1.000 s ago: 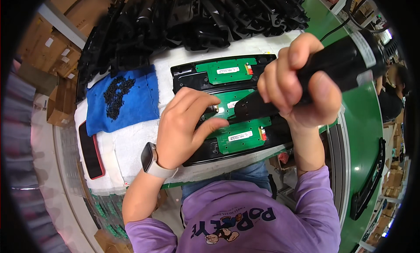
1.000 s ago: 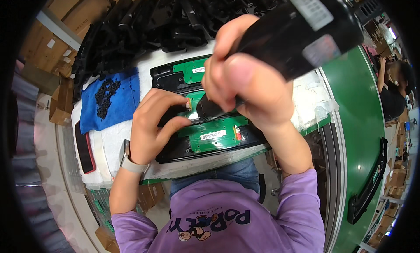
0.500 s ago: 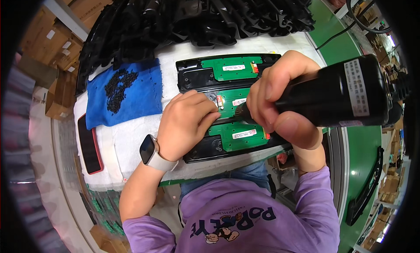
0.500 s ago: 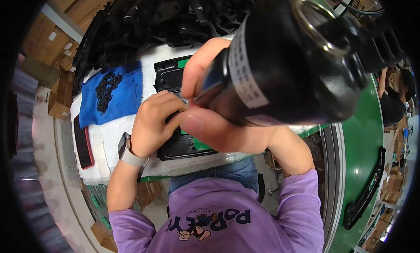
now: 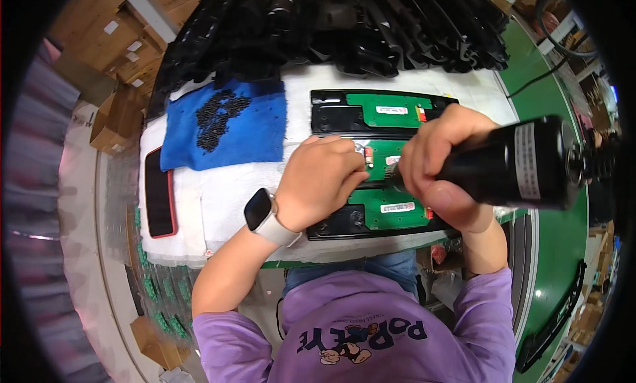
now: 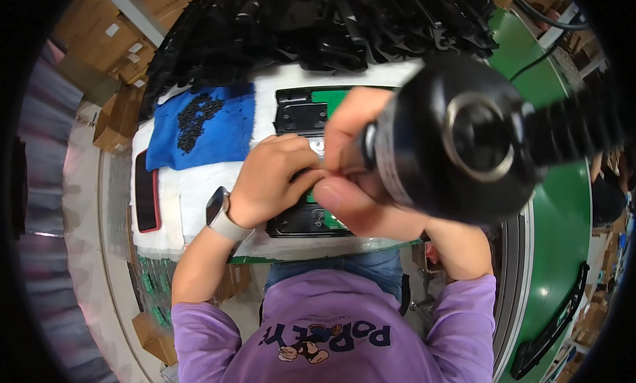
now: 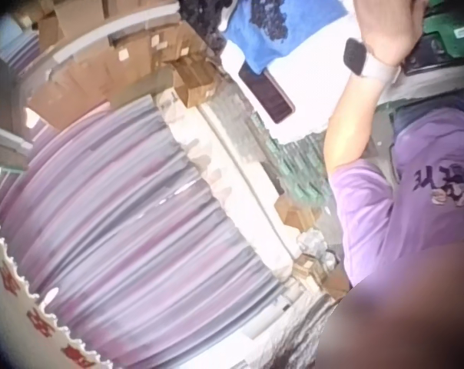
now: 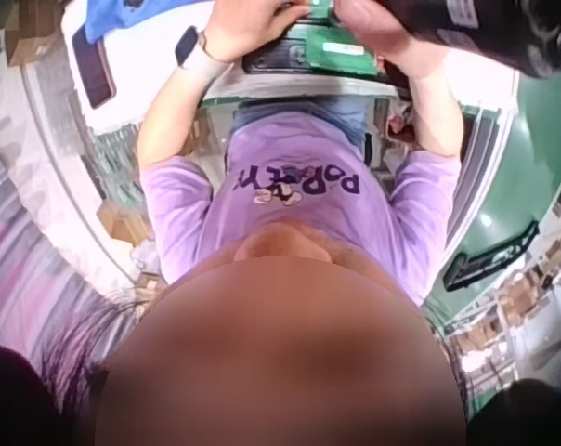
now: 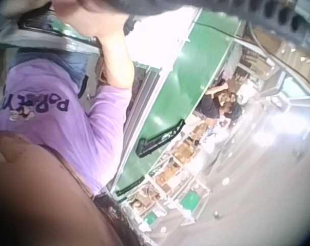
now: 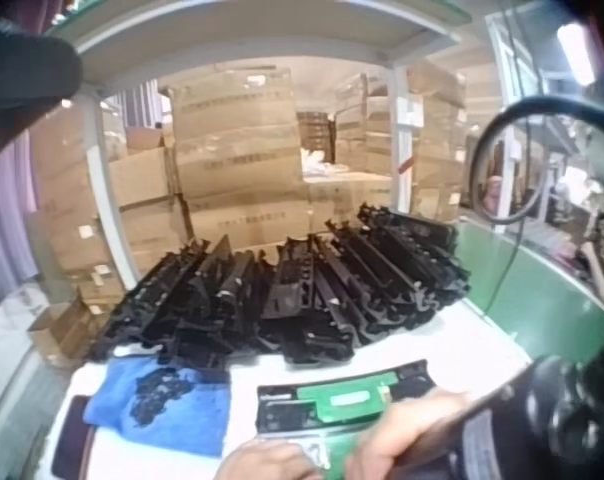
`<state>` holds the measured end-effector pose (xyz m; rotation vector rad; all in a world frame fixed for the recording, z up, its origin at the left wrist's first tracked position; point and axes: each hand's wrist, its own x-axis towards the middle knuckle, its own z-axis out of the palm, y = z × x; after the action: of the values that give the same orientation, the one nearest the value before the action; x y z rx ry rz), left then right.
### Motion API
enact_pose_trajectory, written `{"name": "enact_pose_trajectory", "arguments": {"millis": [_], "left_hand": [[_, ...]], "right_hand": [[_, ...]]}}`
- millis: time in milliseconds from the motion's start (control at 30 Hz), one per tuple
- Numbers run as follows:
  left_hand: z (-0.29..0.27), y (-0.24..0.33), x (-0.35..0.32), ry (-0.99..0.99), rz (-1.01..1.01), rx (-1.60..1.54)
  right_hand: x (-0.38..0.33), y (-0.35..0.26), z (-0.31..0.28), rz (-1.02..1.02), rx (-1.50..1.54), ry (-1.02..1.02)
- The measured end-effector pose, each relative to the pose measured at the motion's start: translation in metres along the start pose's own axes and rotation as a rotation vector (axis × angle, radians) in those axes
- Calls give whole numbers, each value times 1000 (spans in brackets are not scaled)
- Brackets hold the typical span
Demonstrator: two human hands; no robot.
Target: Fasten small components onto black cartridges using an electric screwdriver.
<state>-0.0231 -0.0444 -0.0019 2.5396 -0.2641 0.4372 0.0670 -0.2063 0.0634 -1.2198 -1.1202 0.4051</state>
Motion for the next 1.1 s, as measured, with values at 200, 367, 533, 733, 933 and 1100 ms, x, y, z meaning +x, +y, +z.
{"name": "enact_pose_trajectory", "arguments": {"millis": [200,367,533,733,933,1100], "left_hand": [[-2,-7,-4,9,30,-91],[-39,-37,-7,441,-69,287],[-76,-80,-37,272,-696,768],[-72,-98,-37,240,-658,710],[-79,-94,-35,393,-558,779],[-78,-94,-31,448,-647,415]], "right_hand": [[-2,4,3,-85,166,38],[0,-4,-21,-255,385,39],[-3,-10,-34,-300,338,123],[-7,-2,-42,-258,411,40],[-6,-3,-47,-219,398,69],[1,-4,-54,-276,448,-12]]}}
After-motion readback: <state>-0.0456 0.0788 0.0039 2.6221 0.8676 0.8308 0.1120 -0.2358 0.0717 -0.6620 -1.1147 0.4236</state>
